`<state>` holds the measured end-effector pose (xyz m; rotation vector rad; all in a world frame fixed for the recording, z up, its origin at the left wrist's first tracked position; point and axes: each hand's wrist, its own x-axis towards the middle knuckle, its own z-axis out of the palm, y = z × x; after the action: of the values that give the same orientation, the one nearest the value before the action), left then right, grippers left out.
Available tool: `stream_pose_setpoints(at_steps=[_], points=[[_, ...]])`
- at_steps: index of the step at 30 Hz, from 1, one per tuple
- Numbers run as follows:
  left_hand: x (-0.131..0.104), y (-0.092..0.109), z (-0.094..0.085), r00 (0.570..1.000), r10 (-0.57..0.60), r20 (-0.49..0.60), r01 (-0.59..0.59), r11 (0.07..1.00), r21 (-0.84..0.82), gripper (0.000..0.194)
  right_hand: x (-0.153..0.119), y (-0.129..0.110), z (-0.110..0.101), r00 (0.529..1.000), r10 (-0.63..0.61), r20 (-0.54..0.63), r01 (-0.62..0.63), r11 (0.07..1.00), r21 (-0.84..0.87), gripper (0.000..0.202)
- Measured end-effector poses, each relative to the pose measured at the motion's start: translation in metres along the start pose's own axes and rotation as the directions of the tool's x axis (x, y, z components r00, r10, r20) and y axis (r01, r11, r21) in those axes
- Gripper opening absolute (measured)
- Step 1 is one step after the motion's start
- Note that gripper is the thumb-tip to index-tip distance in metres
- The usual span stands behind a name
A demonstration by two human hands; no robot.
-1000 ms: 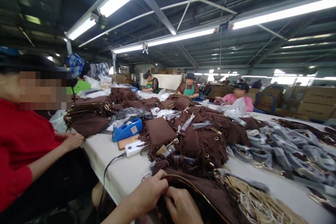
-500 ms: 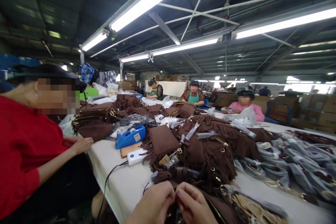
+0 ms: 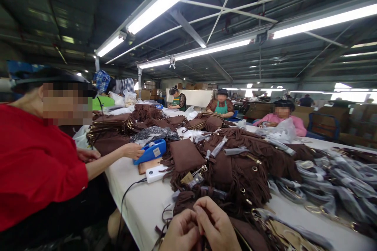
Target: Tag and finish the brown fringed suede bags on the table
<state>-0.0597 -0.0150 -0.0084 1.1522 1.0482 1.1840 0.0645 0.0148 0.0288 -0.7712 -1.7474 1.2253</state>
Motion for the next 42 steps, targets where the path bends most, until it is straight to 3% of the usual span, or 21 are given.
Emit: stream_pose_setpoints(at_steps=[4,7,13,17,20,24,26,29,32,38,42], points=[[-0.007,0.012,-0.002,0.996,0.080,0.027,-0.083,0.988,0.132,0.038,0.003,-0.001,0.006,1.000,-0.025,0.014,0.026,1.000,-0.016,0.036],[-0.015,0.017,0.001,0.997,0.076,0.000,-0.073,0.963,0.258,0.028,0.001,-0.004,0.008,1.000,0.002,-0.011,-0.002,0.999,0.038,0.034],[-0.022,0.012,0.013,0.998,-0.050,-0.037,0.057,0.975,0.213,0.050,-0.002,-0.020,0.004,0.998,0.030,-0.063,-0.024,0.995,0.092,0.028],[-0.022,0.019,0.014,0.981,-0.184,0.055,0.172,0.970,0.170,0.052,-0.001,-0.021,0.001,0.997,0.019,-0.073,-0.011,0.993,0.116,0.029],[-0.020,0.017,0.013,0.987,-0.161,0.021,0.158,0.983,0.093,0.056,0.000,-0.018,-0.002,0.996,0.073,-0.047,-0.056,0.954,0.295,0.033],[-0.017,0.006,0.011,0.993,-0.112,-0.028,0.113,0.994,0.009,0.058,-0.004,-0.012,-0.014,0.981,0.167,-0.098,-0.087,0.832,0.548,0.040],[-0.018,0.002,0.009,0.995,-0.096,-0.036,0.096,0.995,-0.011,0.057,-0.008,-0.010,-0.021,0.980,0.177,-0.094,-0.110,0.869,0.483,0.040],[-0.020,0.003,0.007,0.994,-0.091,-0.061,0.090,0.996,-0.024,0.057,-0.013,-0.009,-0.028,0.987,0.157,-0.041,-0.143,0.959,0.246,0.042],[-0.020,0.004,0.008,0.992,-0.108,-0.059,0.106,0.994,-0.035,0.061,-0.016,-0.012,-0.026,0.989,0.150,-0.018,-0.147,0.982,0.117,0.043],[-0.017,0.002,0.016,0.993,-0.078,-0.085,0.078,0.997,0.003,0.069,-0.015,-0.011,-0.018,0.989,0.130,-0.069,-0.125,0.990,0.067,0.036],[-0.021,0.008,0.014,0.997,-0.049,-0.060,0.049,0.999,-0.009,0.066,-0.016,-0.003,-0.016,0.980,0.197,-0.014,-0.189,0.955,0.230,0.043]])
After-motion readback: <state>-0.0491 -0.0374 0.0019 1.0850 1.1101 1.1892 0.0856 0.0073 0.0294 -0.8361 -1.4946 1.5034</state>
